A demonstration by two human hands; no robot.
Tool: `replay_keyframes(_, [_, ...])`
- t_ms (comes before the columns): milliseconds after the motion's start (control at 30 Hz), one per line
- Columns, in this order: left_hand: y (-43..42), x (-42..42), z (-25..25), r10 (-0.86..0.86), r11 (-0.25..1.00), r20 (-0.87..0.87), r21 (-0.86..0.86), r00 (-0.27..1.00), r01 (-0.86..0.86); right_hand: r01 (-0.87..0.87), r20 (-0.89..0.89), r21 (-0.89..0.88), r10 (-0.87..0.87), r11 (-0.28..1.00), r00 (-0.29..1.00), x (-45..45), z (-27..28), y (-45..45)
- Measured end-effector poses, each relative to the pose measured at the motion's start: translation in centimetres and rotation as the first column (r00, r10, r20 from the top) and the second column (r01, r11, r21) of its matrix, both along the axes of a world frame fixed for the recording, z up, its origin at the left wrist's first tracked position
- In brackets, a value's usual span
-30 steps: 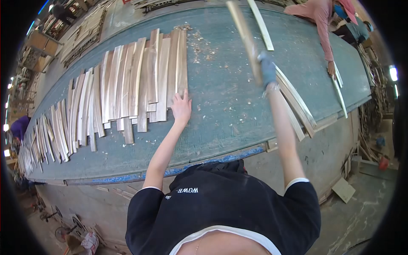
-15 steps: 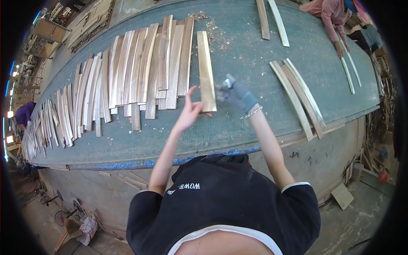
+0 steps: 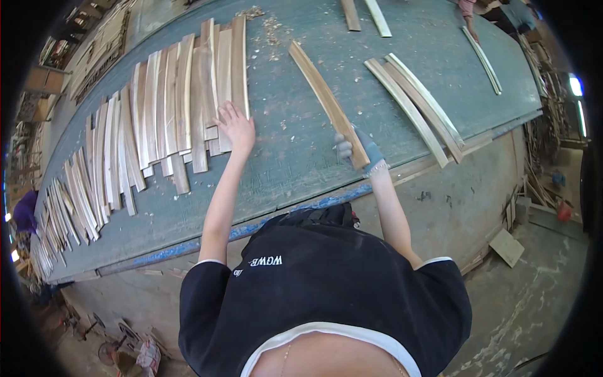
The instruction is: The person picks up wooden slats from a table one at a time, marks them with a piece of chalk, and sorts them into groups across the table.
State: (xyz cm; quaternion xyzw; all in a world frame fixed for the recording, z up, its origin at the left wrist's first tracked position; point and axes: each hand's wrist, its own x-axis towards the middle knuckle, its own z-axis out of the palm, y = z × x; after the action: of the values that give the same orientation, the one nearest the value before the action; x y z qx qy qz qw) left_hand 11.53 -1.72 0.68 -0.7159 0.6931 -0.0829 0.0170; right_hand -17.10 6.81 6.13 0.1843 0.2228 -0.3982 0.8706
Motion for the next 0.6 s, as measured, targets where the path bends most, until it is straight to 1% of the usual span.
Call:
replay_keyframes(33, [-0.4, 0.1, -0.1, -0.015, 0.998, 0.016, 0.056, 1.000, 0.014, -0.041, -0.274, -0.096, 0.013, 0.995, 0.962, -1.7, -0.5, 1.1])
replay_keyframes(67, [-0.6, 0.1, -0.2, -0.015, 0.999, 0.017, 0.049, 1.000, 0.014, -0.105, -0.524, -0.169, 0.001, 0.980, 0.852, -3.3, -0.8, 2.0])
replay_keyframes(100, [-0.6, 0.4, 0.6, -0.022, 0.998, 0.017, 0.051, 1.000, 0.021, -0.109, -0.580, -0.141, 0.007, 0.984, 0.815, -5.0, -0.6, 2.8])
replay_keyframes(133, [-0.4, 0.7, 2.2, -0.061, 0.991, -0.081, 0.110, 0.995, 0.070, -0.112, -0.634, -0.111, 0.017, 0.987, 0.773, -6.5, -0.1, 3.5])
replay_keyframes(167, [-0.2, 1.2, 3.0, -0.095, 0.979, -0.182, 0.162, 0.979, 0.125, -0.104, -0.639, -0.110, 0.010, 0.988, 0.770, -7.5, 0.2, 4.0])
replay_keyframes(200, [0.4, 2.5, 2.9, -0.216, 0.972, -0.306, 0.026, 0.927, 0.234, -0.134, -0.864, -0.008, 0.061, 0.991, 0.499, -8.3, 0.7, 4.2])
replay_keyframes(233, [1.0, 3.0, 3.6, -0.228, 0.969, -0.311, 0.024, 0.923, 0.247, -0.122, -0.978, 0.105, 0.125, 0.987, 0.169, -9.2, 1.0, 4.7])
replay_keyframes(267, [1.6, 3.4, 4.4, -0.006, 0.907, -0.739, 0.279, 0.674, 0.315, -0.111, -0.978, 0.108, 0.125, 0.988, 0.166, -10.4, 0.6, 5.2])
replay_keyframes(300, [2.5, 3.8, 5.6, 0.341, 0.758, -0.894, 0.444, 0.290, 0.477, -0.175, -0.953, 0.049, -0.006, 0.983, -0.304, -11.5, -0.3, 5.7])
replay_keyframes(333, [4.7, 3.0, 7.6, 0.505, 0.776, -0.841, 0.343, -0.195, 0.530, -0.264, -0.706, 0.032, -0.165, 0.964, -0.689, -12.3, -0.9, 6.1])
replay_keyframes(367, [7.0, 1.3, 9.2, 0.551, 0.823, -0.557, 0.238, -0.622, 0.516, -0.241, -0.665, 0.045, -0.151, 0.970, -0.732, -12.8, -0.2, 6.3])
replay_keyframes(400, [8.4, 0.5, 9.5, 0.579, 0.810, -0.448, 0.216, -0.681, 0.546, -0.225, -0.624, 0.054, -0.142, 0.973, -0.768, -13.0, 0.6, 6.1])
replay_keyframes(433, [9.6, -0.1, 9.6, 0.596, 0.801, -0.333, 0.189, -0.730, 0.568, -0.186, -0.516, 0.045, -0.137, 0.981, -0.845, -13.2, 0.4, 6.2])
replay_keyframes(467, [10.3, -0.5, 9.3, 0.622, 0.782, -0.280, 0.259, -0.731, 0.567, -0.123, -0.491, 0.076, -0.070, 0.989, -0.868, -14.1, -0.2, 6.2])
replay_keyframes(500, [10.8, -0.9, 8.9, 0.641, 0.759, -0.220, 0.321, -0.735, 0.566, -0.148, -0.498, 0.076, -0.090, 0.986, -0.862, -14.1, -0.6, 5.9])
replay_keyframes(533, [11.2, -1.3, 8.7, 0.623, 0.773, -0.222, 0.322, -0.750, 0.547, -0.065, -0.345, 0.198, 0.008, 0.978, -0.939, -14.1, -0.5, 5.6])
replay_keyframes(567, [11.4, -1.6, 8.5, 0.626, 0.763, -0.219, 0.372, -0.749, 0.529, 0.042, -0.170, 0.298, 0.096, 0.954, -0.981, -14.0, -0.7, 5.2])
replay_keyframes(600, [11.6, -1.8, 8.3, 0.630, 0.750, -0.217, 0.418, -0.746, 0.512, -0.040, -0.275, 0.273, 0.038, 0.961, -0.961, -13.5, -0.6, 4.6])
